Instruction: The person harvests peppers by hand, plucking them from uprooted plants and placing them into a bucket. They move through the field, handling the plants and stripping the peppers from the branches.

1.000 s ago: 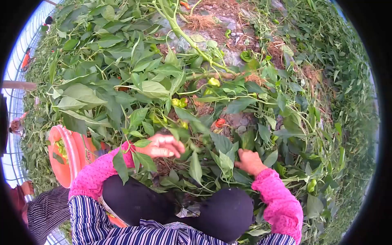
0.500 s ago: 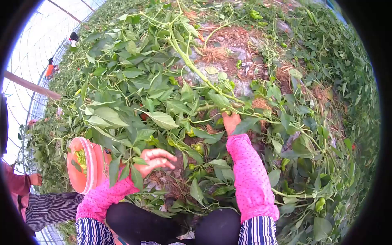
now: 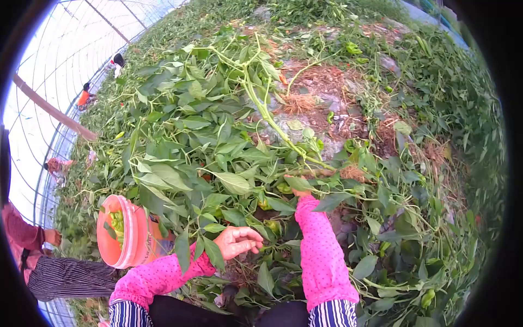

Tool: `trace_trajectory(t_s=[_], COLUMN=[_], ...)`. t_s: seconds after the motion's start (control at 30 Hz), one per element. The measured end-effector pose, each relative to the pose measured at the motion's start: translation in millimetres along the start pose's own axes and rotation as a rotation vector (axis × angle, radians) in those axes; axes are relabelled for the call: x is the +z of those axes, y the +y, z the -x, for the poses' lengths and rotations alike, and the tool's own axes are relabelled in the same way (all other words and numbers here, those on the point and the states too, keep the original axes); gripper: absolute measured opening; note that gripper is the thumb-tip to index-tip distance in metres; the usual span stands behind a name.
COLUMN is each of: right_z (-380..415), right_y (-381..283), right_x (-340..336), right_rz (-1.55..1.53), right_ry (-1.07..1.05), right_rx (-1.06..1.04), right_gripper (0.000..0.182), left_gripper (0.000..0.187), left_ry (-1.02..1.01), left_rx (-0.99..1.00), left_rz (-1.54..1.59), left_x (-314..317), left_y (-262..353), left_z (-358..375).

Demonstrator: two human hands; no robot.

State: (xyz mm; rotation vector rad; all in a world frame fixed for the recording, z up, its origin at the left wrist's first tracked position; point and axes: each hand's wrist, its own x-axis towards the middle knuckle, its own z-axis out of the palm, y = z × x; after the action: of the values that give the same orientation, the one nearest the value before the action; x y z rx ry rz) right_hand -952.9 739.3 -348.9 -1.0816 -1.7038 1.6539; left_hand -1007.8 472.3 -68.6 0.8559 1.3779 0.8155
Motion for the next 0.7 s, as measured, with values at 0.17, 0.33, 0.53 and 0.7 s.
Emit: trace_trajectory(t_s=[0.17, 0.33, 0.53, 0.7], right_z=[27.5, 86.8, 214.4, 250.1], right_y=[-36.9, -20.8, -82.5, -148.0], right_x=[-19.5, -52.3, -72.0, -58.1], right_rz=[-0.112, -0.506, -0.037, 0.130], right_ry=[-0.034, -0.422, -0.670, -0.276], right_rx=[-0.022, 0.216, 0.133, 0.007], right_gripper=[0.050, 0.058, 0.044, 0.025], left_gripper=[0.018, 0.017, 0.019, 0.022], left_ry=[0.107, 0.239, 0.200, 0.129], left_rx=[0.100, 0.034, -0.043, -0.023], left_rz=[0.060, 0.054, -0.121, -0.019], left_x=[-6.8, -8.3, 7.1, 12.2], left_y=[-8.9, 6.4, -10.3, -12.3], left_z=[-19.7, -36.4, -76.5, -91.4])
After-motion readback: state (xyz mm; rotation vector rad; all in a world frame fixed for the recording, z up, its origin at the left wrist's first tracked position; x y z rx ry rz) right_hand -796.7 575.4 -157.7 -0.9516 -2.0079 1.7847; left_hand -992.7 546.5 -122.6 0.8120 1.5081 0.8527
